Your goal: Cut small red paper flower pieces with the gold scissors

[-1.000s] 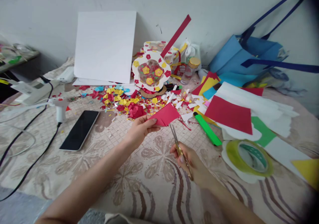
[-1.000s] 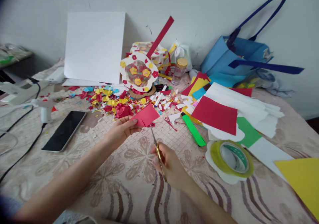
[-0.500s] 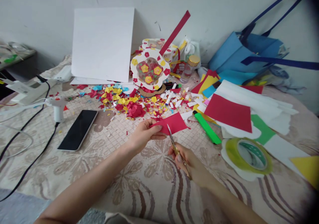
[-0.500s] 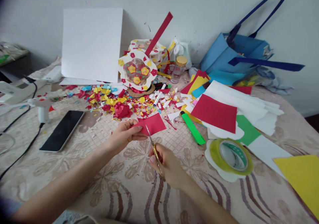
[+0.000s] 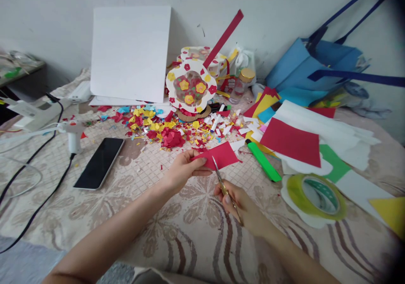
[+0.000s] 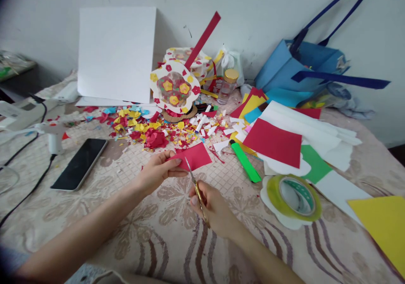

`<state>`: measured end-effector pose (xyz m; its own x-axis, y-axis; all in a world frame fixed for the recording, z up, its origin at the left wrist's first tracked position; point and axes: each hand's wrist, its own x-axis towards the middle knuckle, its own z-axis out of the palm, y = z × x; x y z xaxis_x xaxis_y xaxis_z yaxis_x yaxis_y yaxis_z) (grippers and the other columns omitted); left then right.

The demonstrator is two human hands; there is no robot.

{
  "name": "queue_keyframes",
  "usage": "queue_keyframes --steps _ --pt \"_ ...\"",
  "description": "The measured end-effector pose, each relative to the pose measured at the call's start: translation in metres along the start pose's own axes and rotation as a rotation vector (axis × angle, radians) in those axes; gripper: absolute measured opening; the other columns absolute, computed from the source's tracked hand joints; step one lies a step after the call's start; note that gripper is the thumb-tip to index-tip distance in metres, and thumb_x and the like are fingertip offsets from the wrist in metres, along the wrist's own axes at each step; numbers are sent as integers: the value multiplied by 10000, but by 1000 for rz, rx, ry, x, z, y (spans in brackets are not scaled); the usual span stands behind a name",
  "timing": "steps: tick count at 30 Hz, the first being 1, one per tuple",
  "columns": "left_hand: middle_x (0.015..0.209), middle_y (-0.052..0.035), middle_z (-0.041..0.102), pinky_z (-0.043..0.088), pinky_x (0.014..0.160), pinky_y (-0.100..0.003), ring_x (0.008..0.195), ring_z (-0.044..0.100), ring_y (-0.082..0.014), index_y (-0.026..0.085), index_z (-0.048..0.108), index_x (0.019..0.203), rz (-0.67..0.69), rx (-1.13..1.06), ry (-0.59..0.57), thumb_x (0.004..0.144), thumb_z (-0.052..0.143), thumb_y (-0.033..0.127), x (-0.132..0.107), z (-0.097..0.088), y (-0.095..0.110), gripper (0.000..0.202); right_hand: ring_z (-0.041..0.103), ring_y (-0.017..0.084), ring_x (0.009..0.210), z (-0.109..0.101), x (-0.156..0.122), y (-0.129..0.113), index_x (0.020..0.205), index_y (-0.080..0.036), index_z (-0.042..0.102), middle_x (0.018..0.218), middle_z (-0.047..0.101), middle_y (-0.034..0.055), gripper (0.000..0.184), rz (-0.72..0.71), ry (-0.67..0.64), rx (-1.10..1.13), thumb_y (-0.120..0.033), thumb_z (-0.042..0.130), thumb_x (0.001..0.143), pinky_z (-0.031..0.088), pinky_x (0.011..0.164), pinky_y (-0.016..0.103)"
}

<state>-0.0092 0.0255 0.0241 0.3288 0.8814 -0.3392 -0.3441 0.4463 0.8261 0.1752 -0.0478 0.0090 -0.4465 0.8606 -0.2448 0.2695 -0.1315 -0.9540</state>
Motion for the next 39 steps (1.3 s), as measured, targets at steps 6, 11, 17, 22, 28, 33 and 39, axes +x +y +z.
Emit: queue_keyframes --steps 6,11,17,22,28,33,39 --pt "690 -23 684 573 702 -332 630 676 -147 141 506 717 -1 -1 3 671 752 268 1 -1 -1 280 265 91 479 2 0 2 871 -207 453 566 317 -70 522 14 18 -2 -715 343 821 216 447 234" --pt "697 -27 690 573 705 -328 639 677 -145 139 512 720 -4 -4 -5 679 745 256 0 0 1 264 323 97 475 3 2 2 787 -203 447 553 377 -53 584 7 61 -64 -770 307 784 245 450 238" --pt "694 -34 692 575 710 -341 648 686 -159 139 498 723 -3 -5 0 690 729 228 1 -1 1 249 360 111 448 5 3 -1 730 -209 425 501 407 -50 597 16 93 -105 -789 291 769 280 455 247" --pt "718 -48 699 574 716 -341 666 693 -169 139 500 743 -1 -3 -9 697 727 235 1 -2 0 251 348 111 432 5 5 1 701 -213 416 469 388 -57 553 26 121 -136 -752 328 790 261 440 243" --pt "727 -44 697 573 715 -333 672 690 -162 137 492 740 -14 5 -6 691 734 242 2 -3 0 268 353 99 403 5 5 9 699 -212 419 459 360 -73 432 44 136 -151 -618 393 843 258 432 225" --pt "714 -31 690 573 721 -332 654 679 -143 134 505 739 -11 -1 -17 694 731 241 2 -4 0 254 336 91 354 5 5 15 709 -213 434 417 336 -88 409 92 138 -109 -599 410 845 253 406 216" --pt "670 0 665 574 712 -329 662 685 -154 136 508 704 -40 -4 -28 666 751 242 2 -2 -3 269 351 93 400 3 2 6 718 -207 429 450 373 -70 535 54 67 -42 -725 332 809 251 413 220"
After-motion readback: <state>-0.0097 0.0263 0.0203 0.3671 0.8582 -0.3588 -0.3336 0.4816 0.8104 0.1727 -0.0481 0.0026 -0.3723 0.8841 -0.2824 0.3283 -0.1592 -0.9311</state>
